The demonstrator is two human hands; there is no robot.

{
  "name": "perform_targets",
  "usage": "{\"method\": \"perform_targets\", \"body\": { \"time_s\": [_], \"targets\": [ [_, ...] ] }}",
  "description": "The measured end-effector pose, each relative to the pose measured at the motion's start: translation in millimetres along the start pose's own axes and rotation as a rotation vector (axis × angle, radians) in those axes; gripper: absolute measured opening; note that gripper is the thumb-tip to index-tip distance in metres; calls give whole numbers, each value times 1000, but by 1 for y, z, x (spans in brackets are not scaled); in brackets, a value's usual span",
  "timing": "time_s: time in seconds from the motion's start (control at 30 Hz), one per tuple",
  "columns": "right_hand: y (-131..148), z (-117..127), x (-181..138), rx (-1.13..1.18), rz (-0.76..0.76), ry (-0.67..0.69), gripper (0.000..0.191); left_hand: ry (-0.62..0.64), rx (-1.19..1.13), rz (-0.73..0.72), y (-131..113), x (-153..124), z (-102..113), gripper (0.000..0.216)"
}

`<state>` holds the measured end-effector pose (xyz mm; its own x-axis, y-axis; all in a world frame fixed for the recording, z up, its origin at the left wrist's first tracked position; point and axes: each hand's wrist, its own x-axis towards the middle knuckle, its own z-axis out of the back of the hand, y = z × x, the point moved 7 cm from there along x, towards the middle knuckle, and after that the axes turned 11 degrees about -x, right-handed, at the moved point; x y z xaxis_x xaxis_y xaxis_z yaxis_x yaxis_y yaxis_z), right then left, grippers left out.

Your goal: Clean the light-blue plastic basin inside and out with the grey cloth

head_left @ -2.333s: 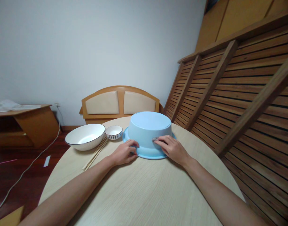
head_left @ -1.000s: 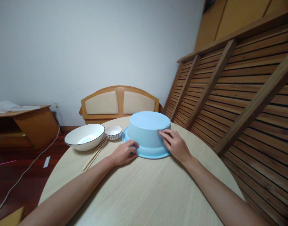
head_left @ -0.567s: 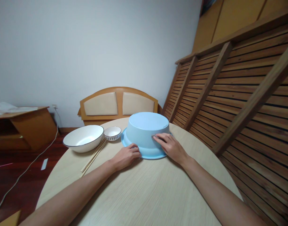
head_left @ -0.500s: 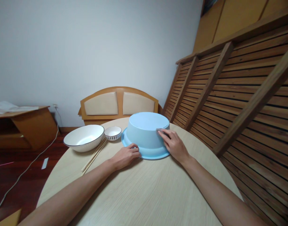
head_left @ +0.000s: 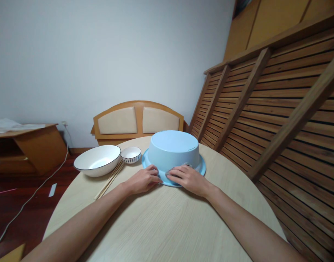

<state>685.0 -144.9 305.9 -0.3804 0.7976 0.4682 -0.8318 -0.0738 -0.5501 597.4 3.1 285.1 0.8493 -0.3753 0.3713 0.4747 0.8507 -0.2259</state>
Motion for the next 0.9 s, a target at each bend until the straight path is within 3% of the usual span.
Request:
{"method": "perform_targets", "body": {
  "time_s": [0.07,0.23,0.33,0.5,0.67,0.73,0.8,0.9],
  "targets": [
    [-7,3,1,-11,-76,-24,39,-7,4,5,-1,1,0,24],
    [-58,17,-22,-73,-512,-256,51,1,-17,11,-3,2,1,24],
    [-76,16,-37,-99,-652,-327,56,7,-47,16,-2,2,1,25],
    [-64,14,-32,-68,-534,-283,55,9,-90,19,3,1,1,26],
    [-10,0,-1,0,-108,-45,37,1,-60,21,4,0,0,23],
    [4,-5,4,33,-15,28,33,-1,-55,37,4,0,0,19],
    [2,-5,5,35,-37,43,36,-4,-57,48,5,0,0,15],
    [-24,4,-6,19,-231,-65,44,-10,-57,51,6,0,0,15]
  ]
}}
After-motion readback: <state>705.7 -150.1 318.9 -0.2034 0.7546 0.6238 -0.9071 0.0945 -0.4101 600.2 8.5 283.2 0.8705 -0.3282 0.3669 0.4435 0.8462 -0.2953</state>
